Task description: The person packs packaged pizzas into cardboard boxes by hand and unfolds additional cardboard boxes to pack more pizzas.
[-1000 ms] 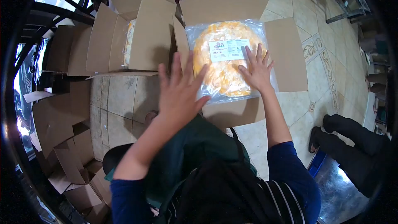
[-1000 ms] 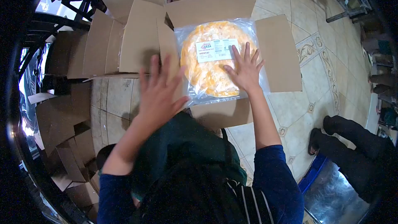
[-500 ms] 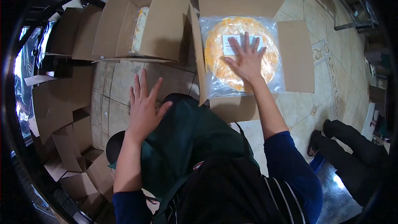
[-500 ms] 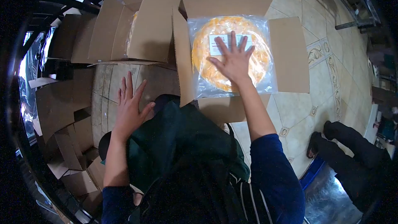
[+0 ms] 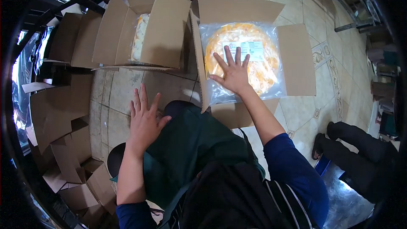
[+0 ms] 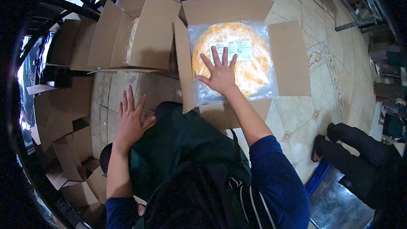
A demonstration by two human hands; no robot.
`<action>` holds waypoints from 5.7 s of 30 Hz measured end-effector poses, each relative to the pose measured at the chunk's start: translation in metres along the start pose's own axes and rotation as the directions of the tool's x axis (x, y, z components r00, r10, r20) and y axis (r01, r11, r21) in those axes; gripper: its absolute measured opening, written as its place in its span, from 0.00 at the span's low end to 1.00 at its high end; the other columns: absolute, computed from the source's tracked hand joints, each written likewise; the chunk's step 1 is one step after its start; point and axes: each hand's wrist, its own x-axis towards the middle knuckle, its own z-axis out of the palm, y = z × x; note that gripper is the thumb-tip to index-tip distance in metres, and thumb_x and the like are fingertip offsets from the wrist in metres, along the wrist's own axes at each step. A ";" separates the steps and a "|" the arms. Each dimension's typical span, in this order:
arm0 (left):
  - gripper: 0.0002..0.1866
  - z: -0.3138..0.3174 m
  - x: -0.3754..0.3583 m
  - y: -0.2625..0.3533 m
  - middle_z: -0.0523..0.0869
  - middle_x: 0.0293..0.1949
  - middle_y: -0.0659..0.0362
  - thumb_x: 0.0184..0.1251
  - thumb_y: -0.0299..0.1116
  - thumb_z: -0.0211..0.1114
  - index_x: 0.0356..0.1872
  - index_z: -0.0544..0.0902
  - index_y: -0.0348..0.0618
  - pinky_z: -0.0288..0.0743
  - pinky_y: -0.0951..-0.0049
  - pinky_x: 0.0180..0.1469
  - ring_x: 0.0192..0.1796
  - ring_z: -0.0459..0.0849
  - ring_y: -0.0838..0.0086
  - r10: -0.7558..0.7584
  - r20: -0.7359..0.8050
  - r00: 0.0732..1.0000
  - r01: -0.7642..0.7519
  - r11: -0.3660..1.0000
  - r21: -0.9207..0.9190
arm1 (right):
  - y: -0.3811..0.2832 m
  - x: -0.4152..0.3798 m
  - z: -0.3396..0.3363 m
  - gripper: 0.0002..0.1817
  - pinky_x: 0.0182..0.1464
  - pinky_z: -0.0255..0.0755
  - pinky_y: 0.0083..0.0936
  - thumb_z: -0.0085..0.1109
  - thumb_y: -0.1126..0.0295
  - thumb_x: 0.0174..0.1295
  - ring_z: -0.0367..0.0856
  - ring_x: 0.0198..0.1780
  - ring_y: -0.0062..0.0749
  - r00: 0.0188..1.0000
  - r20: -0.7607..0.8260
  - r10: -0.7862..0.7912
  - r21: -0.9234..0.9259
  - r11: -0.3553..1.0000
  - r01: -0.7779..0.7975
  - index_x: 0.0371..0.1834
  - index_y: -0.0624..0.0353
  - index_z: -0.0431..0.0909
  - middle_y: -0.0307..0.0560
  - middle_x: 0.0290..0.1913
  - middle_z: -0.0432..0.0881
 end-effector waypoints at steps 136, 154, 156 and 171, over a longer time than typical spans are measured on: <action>0.15 -0.162 -0.502 -0.033 0.67 0.15 0.54 0.60 0.33 0.59 0.18 0.67 0.38 0.64 0.68 0.25 0.19 0.67 0.64 -0.732 -0.601 0.322 0.286 0.680 -0.675 | -0.086 -0.331 -0.453 0.18 0.26 0.77 0.38 0.50 0.73 0.54 0.78 0.41 0.40 0.412 0.527 0.744 0.838 -0.374 -0.397 0.50 0.62 0.67 0.50 0.41 0.77; 0.19 -0.206 -0.329 0.058 0.79 0.38 0.57 0.50 0.39 0.66 0.44 0.75 0.47 0.74 0.71 0.35 0.33 0.80 0.68 -0.156 -0.324 0.933 -0.043 0.846 -0.531 | -0.021 -0.394 -0.525 0.20 0.16 0.71 0.19 0.57 0.69 0.55 0.78 0.29 0.28 0.409 0.242 0.880 0.954 -0.139 -0.265 0.49 0.62 0.65 0.45 0.39 0.75; 0.37 -0.233 -0.300 0.116 0.74 0.50 0.54 0.41 0.51 0.69 0.54 0.69 0.48 0.76 0.68 0.36 0.37 0.81 0.64 0.198 -0.340 0.919 -0.304 0.906 -0.294 | -0.026 -0.391 -0.535 0.19 0.15 0.70 0.20 0.57 0.70 0.55 0.78 0.29 0.28 0.442 0.254 0.860 0.948 -0.132 -0.289 0.49 0.62 0.66 0.45 0.37 0.75; 0.15 -0.242 -0.226 0.076 0.80 0.30 0.45 0.59 0.42 0.50 0.30 0.77 0.40 0.71 0.57 0.41 0.37 0.78 0.51 0.237 0.180 0.955 -0.196 0.956 -0.220 | 0.024 -0.361 -0.424 0.41 0.47 0.70 0.27 0.66 0.55 0.47 0.73 0.50 0.34 0.546 0.593 0.592 0.591 0.140 -0.794 0.59 0.66 0.59 0.53 0.53 0.71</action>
